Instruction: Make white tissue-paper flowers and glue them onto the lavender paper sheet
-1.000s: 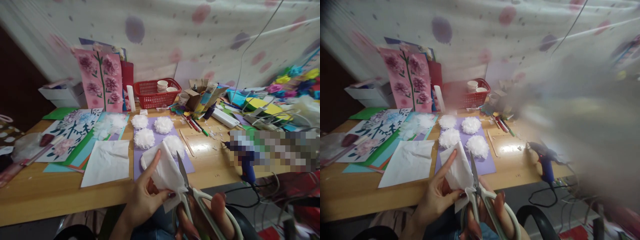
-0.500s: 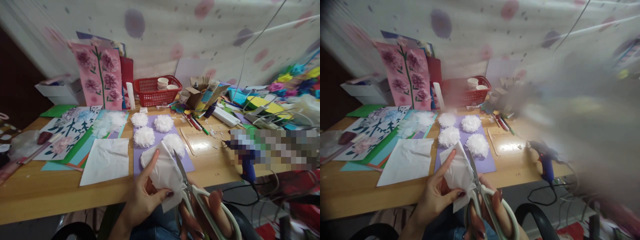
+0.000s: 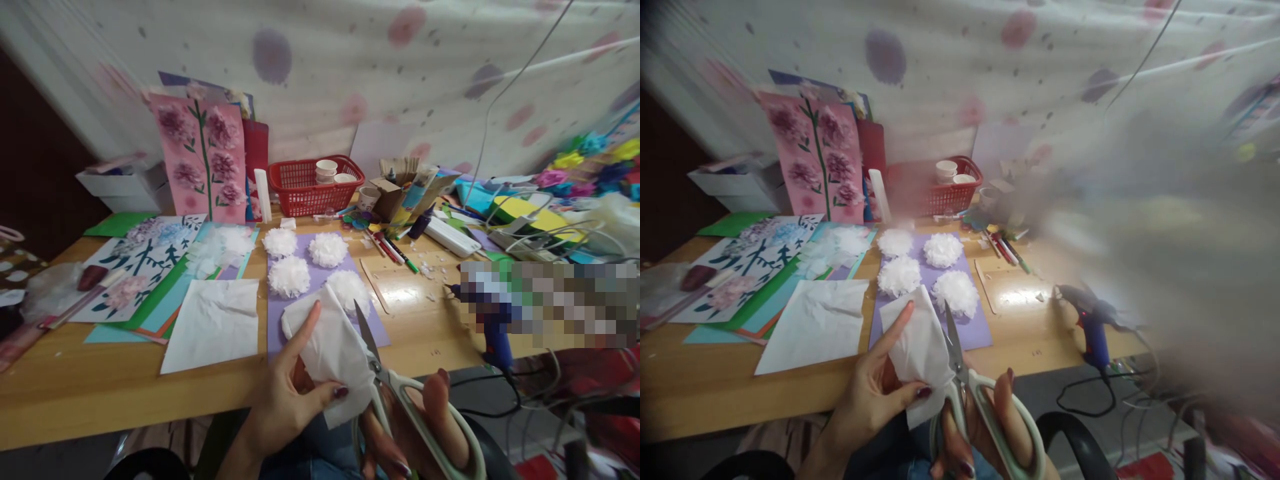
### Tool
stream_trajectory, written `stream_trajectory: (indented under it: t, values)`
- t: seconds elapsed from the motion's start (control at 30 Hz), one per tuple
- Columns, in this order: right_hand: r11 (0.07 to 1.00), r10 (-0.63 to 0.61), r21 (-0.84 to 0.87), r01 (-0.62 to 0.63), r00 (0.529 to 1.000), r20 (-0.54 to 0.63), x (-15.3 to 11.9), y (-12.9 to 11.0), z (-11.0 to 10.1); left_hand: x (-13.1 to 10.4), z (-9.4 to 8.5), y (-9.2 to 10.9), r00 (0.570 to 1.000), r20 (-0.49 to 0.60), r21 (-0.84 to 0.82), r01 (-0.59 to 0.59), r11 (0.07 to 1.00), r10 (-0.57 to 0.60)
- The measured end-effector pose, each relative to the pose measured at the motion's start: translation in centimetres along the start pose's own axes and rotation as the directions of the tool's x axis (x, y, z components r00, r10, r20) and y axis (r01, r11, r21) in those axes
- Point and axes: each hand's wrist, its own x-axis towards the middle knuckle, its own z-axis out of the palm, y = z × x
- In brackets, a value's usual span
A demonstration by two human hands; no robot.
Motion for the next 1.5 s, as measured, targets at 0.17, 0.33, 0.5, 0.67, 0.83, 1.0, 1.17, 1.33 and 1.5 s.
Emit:
stream_trajectory:
  t: [0.17, 0.33, 0.5, 0.67, 0.83, 1.0, 1.17, 1.33, 1.5]
  values:
    - [0.999, -0.002, -0.037, 0.004, 0.999, 0.053, 0.0, -0.4, 0.3, -0.1, 0.3, -0.1, 1.0, 0.015, 0.022, 0.016, 1.0, -0.016]
    - [0.996, -0.065, -0.054, 0.068, 0.997, 0.052, 0.5, -0.4, 0.8, -0.3, 0.1, 0.2, 0.999, 0.04, 0.055, 0.01, 0.998, -0.012]
    - [0.996, -0.064, -0.057, 0.065, 0.998, 0.018, 0.7, 0.3, 0.3, 0.1, -0.6, 0.9, 0.994, 0.013, 0.116, -0.106, 0.988, 0.106]
    - [0.996, -0.066, -0.056, 0.063, 0.996, -0.066, 0.6, 1.2, -0.2, 0.2, -0.5, 0.7, 0.993, -0.026, 0.326, -0.103, 0.94, 0.118]
    - [0.993, -0.113, -0.032, 0.112, 0.993, -0.031, 1.6, 0.2, 1.4, -0.3, 0.1, -0.1, 0.992, -0.075, 0.335, -0.07, 0.939, 0.1]
    - [0.996, -0.089, 0.022, 0.09, 0.994, -0.057, 2.0, 0.1, 1.8, -0.3, 0.2, 0.1, 0.995, -0.091, 0.256, -0.016, 0.967, 0.04]
    - [0.996, -0.081, 0.037, 0.084, 0.995, -0.063, 1.7, 0.8, 1.2, -0.1, 0.4, 0.4, 0.99, -0.139, 0.177, -0.001, 0.984, 0.026]
    - [0.994, -0.109, 0.017, 0.111, 0.99, -0.089, 1.9, 0.6, 1.4, -0.2, 0.5, 0.3, 0.992, -0.124, 0.187, 0.01, 0.982, 0.014]
    - [0.994, -0.1, 0.041, 0.104, 0.991, -0.091, 1.9, 0.8, 1.0, -0.3, 0.7, 0.0, 0.983, -0.172, 0.174, -0.042, 0.984, 0.072]
